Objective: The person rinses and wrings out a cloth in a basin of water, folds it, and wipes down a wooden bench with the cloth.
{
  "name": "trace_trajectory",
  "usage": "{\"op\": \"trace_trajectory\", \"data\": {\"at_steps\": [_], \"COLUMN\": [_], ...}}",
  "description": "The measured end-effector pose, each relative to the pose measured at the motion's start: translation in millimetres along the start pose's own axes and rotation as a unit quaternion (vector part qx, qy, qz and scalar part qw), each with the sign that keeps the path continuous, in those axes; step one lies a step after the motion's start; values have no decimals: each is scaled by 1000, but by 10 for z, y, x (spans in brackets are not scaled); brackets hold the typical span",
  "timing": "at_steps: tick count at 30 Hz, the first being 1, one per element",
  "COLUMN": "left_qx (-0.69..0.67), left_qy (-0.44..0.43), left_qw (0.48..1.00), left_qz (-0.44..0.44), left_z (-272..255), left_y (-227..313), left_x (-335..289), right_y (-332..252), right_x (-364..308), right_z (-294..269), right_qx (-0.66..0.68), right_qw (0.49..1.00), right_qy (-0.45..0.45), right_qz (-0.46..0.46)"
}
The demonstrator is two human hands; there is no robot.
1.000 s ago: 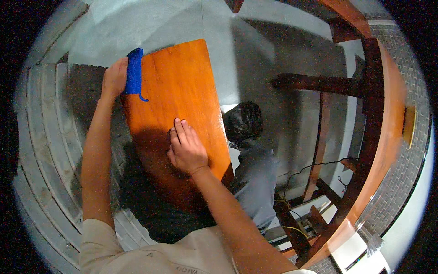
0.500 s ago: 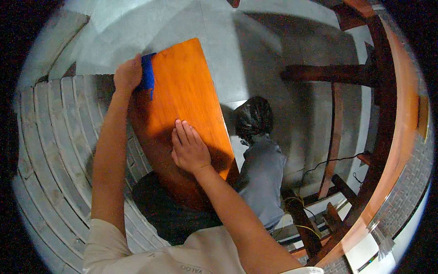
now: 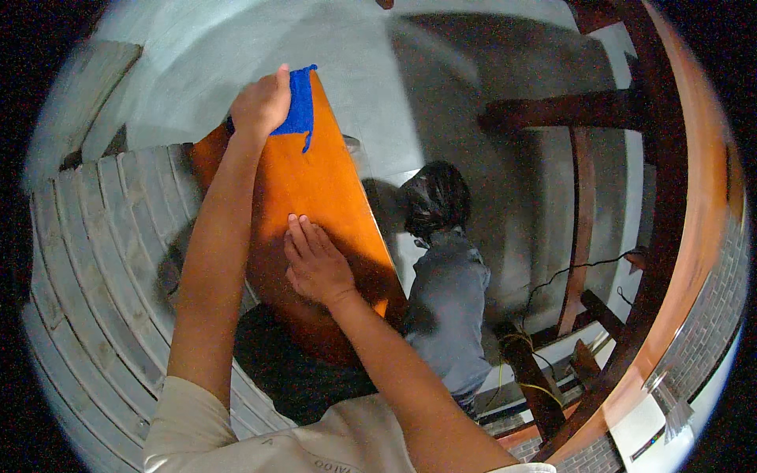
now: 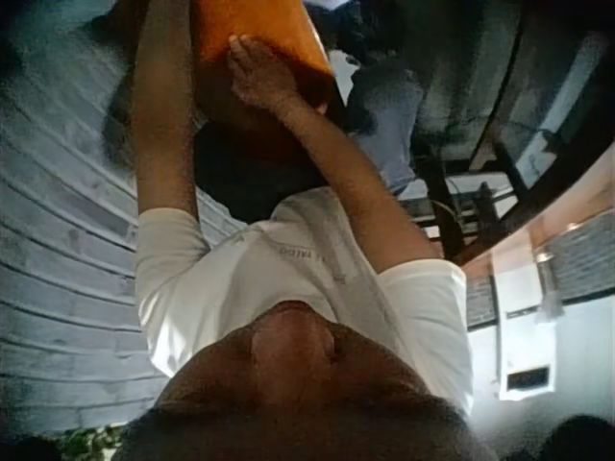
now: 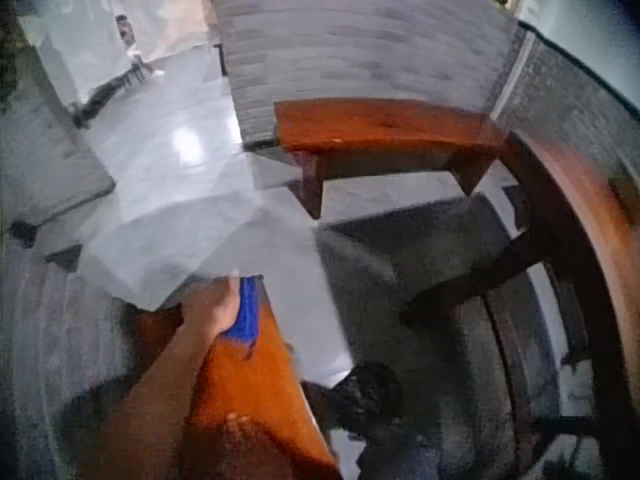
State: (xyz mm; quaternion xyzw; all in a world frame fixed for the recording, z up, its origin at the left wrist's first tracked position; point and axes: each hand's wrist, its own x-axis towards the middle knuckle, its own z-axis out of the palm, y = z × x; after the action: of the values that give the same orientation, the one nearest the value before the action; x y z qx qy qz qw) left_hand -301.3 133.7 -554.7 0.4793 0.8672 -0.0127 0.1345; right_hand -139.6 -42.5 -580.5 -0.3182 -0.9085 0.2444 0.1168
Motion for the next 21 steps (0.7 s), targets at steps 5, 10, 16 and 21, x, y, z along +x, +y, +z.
{"op": "trace_trajectory", "data": {"at_steps": [5, 10, 16, 21], "left_qx": [-11, 4, -4, 41], "left_qy": [-48, 17, 23, -43], "left_qw": [997, 1000, 997, 993], "left_qz": [-52, 15, 75, 97], "left_z": [-73, 99, 189, 83], "left_y": [279, 307, 408, 481], "left_x": [-30, 74, 152, 144], "right_y": [-7, 39, 8, -28], "right_x": [-9, 14, 19, 11], "right_z": [-4, 107, 114, 68], "right_qx": [25, -20, -4, 56], "right_qw": [1000, 998, 995, 996], "right_qy": [-7, 62, 93, 67], "right_qz": [2, -15, -22, 1]}}
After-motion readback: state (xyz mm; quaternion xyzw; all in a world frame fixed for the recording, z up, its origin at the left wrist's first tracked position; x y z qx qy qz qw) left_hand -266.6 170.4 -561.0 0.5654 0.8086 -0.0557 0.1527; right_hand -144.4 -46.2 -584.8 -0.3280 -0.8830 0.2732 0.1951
